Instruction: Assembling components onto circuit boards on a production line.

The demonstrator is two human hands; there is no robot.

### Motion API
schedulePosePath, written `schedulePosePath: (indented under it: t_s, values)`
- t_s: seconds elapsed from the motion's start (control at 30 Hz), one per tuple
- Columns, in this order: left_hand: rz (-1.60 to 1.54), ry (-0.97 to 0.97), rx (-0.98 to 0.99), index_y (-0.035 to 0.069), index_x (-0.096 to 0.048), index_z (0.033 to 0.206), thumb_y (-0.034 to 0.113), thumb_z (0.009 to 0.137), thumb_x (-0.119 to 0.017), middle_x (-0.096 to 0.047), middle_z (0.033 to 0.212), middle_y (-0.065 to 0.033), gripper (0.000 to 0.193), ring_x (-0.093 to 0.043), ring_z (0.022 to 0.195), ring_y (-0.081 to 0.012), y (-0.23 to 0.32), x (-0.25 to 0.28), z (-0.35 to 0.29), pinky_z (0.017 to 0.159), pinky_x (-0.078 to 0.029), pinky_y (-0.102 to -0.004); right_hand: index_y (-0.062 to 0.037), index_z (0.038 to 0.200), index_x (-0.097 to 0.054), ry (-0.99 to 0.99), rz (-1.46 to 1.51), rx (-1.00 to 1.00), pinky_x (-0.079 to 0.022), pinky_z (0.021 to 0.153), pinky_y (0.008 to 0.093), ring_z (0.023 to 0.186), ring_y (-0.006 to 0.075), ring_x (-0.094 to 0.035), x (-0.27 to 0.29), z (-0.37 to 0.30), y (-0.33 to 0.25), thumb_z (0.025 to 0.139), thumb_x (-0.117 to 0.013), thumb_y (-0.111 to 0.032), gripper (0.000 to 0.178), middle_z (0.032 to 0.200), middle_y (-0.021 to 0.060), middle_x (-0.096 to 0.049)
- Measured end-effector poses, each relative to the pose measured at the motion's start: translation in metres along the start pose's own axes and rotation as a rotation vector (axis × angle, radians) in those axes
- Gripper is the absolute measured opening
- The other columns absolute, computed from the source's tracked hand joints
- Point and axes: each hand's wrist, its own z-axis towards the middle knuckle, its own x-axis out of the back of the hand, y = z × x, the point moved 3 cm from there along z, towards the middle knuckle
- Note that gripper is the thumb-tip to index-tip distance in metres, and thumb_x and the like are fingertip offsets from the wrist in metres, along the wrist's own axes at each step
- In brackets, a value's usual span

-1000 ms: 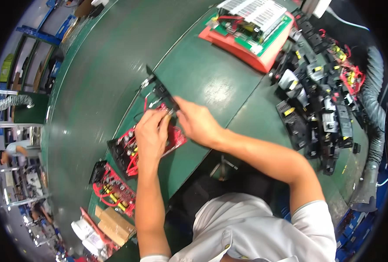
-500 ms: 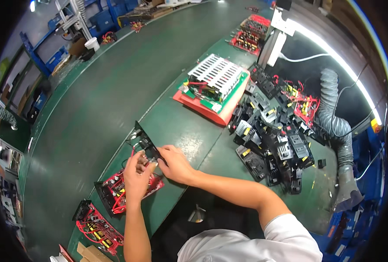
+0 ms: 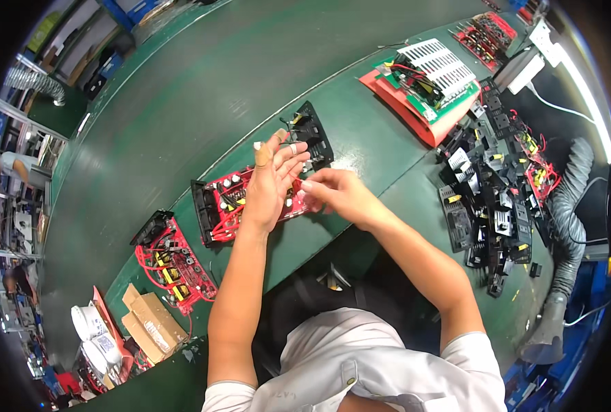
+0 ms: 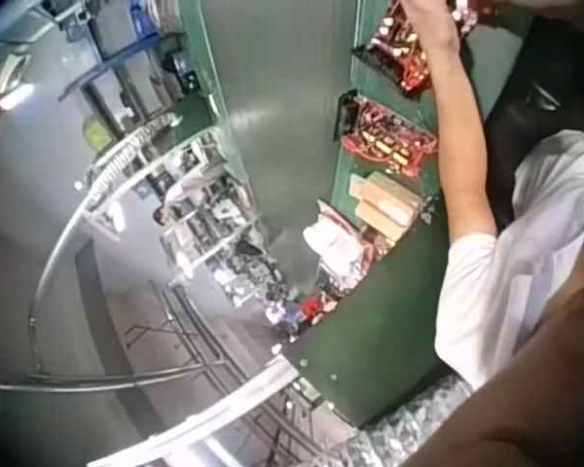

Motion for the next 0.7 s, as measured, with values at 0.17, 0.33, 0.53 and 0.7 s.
schedulePosePath:
  t_s: [0.17, 0.33, 0.53, 0.7]
  values:
    - [0.324, -0.115, -0.073, -0.004, -0.044, 0.14, 0.03, 0.101, -0.053, -0.057, 0.129, -0.0187, 0.052, -0.056, 0.12, -0.0268, 0.002, 0.011, -0.01, 0.106, -0.043, -0.0385, -0.0045, 0.091, -0.064, -0.012, 0.244, 0.024, -0.046, 0.059, 0.0202, 0.068, 0.0068, -0.059, 0.0, 0.003, 0.008, 0.097, -0.061, -0.019, 0.016, 0.079, 0.001, -0.066]
    - [0.972, -0.169, -0.353, -0.002, -0.069, 0.103, 0.002, 0.084, -0.066, -0.067, 0.092, -0.0138, 0.019, -0.067, 0.081, -0.0275, 0.016, -0.001, -0.022, 0.072, -0.053, -0.0336, -0.0021, 0.096, -0.065, -0.074, 0.138, 0.049, -0.048, 0.063, 0.0216, 0.071, 0.0077, -0.06, 0.017, -0.003, 0.005, 0.097, -0.061, -0.019, 0.018, 0.086, 0.0015, -0.067]
    - [1.106, -0.118, -0.425, -0.001, -0.07, 0.099, 0.002, 0.081, -0.069, -0.067, 0.09, -0.0107, 0.018, -0.067, 0.082, -0.0238, 0.023, -0.014, -0.025, 0.073, -0.053, -0.0322, -0.0018, 0.093, -0.066, -0.015, 0.077, 0.031, -0.047, 0.064, 0.0223, 0.071, 0.0076, -0.058, 0.021, -0.004, 0.0, 0.095, -0.064, -0.021, 0.019, 0.081, 0.0002, -0.064]
    - [1.337, -0.077, -0.66, 0.004, -0.072, 0.092, 0.01, 0.076, -0.076, -0.065, 0.087, -0.0069, 0.018, -0.063, 0.077, -0.0258, 0.029, -0.019, -0.019, 0.067, -0.051, -0.0361, -0.0026, 0.091, -0.066, 0.046, 0.079, 0.091, -0.044, 0.059, 0.0223, 0.067, 0.0066, -0.055, 0.02, 0.005, 0.0, 0.093, -0.066, -0.021, 0.019, 0.075, -0.0011, -0.061]
